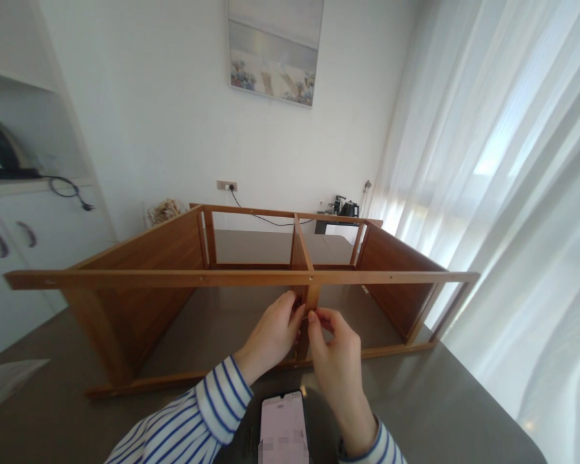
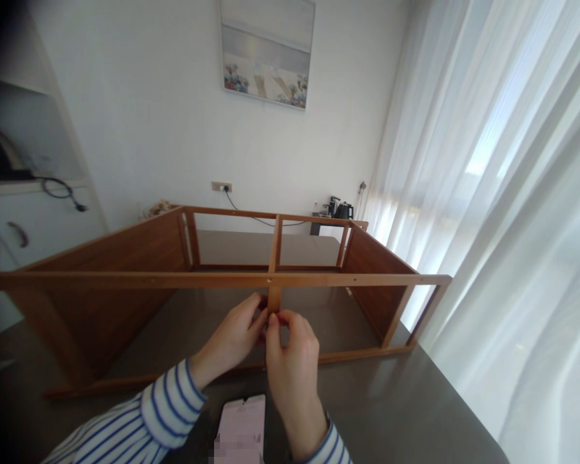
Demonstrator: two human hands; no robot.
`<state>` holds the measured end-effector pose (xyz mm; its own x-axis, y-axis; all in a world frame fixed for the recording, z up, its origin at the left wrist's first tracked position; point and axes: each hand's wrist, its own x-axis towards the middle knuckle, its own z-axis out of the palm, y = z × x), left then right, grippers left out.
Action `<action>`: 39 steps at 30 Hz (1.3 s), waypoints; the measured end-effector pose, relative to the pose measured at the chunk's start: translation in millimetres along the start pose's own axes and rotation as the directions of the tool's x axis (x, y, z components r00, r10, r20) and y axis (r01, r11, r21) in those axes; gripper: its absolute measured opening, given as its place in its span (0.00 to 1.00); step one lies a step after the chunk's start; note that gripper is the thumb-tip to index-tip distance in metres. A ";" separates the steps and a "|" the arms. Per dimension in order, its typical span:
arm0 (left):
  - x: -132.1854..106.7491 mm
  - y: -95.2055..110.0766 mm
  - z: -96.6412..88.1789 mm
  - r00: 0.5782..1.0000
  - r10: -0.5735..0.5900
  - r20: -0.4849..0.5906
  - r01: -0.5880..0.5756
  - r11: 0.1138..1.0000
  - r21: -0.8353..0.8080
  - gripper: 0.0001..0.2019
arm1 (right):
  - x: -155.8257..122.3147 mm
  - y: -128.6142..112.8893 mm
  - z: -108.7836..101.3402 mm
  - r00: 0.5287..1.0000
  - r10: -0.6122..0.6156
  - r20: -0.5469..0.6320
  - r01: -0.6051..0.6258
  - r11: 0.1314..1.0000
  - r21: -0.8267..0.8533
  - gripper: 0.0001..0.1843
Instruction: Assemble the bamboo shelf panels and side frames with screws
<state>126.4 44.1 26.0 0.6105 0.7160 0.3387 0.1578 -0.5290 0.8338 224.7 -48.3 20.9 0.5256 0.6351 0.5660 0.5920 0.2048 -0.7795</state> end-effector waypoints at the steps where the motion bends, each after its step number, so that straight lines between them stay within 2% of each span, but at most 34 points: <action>1: 0.2 -0.2 0.0 1.000 -0.001 -0.001 0.001 1.000 0.004 0.11 | -0.3 0.5 -0.1 1.000 -0.005 -0.001 0.005 1.000 0.001 0.11; 10: -1.2 -1.2 3.1 1.000 -0.021 -0.023 0.022 0.998 0.051 0.12 | 0.9 4.7 1.8 1.000 -0.008 0.024 0.008 1.000 -0.003 0.10; 15: -3.2 1.2 7.1 0.995 -0.093 -0.037 0.091 0.994 -0.052 0.12 | 1.6 2.8 -0.4 0.999 -0.032 0.011 0.033 0.998 -0.053 0.09; 20: -2.8 5.2 9.3 0.993 -0.105 -0.048 0.098 0.986 -0.138 0.11 | 0.5 5.2 -0.1 0.999 -0.029 0.020 0.030 0.998 -0.061 0.09; 26: -2.7 2.6 10.8 0.992 -0.096 -0.079 0.086 0.988 -0.129 0.12 | 1.7 0.1 -1.3 0.991 -0.132 -0.027 0.129 0.989 -0.073 0.06; 30: -2.4 -0.1 11.1 0.992 -0.088 -0.092 0.078 0.991 -0.111 0.12 | 2.6 -3.7 -2.6 0.995 -0.102 -0.013 0.102 0.995 0.001 0.07; 35: -3.1 5.9 8.1 0.995 -0.080 -0.060 0.072 0.989 -0.131 0.11 | 1.1 -6.0 -3.0 0.996 -0.080 0.032 0.076 0.989 0.126 0.08; 39: -3.0 9.0 6.7 0.994 -0.096 -0.053 0.086 0.983 -0.162 0.11 | 1.7 -11.7 -6.5 0.989 -0.147 -0.011 0.147 0.973 0.180 0.07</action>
<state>131.2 34.1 29.5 0.5504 0.7867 0.2796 0.0821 -0.3842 0.9196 222.5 -54.4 32.7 0.4397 0.5896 0.6775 0.5428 0.4266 -0.7235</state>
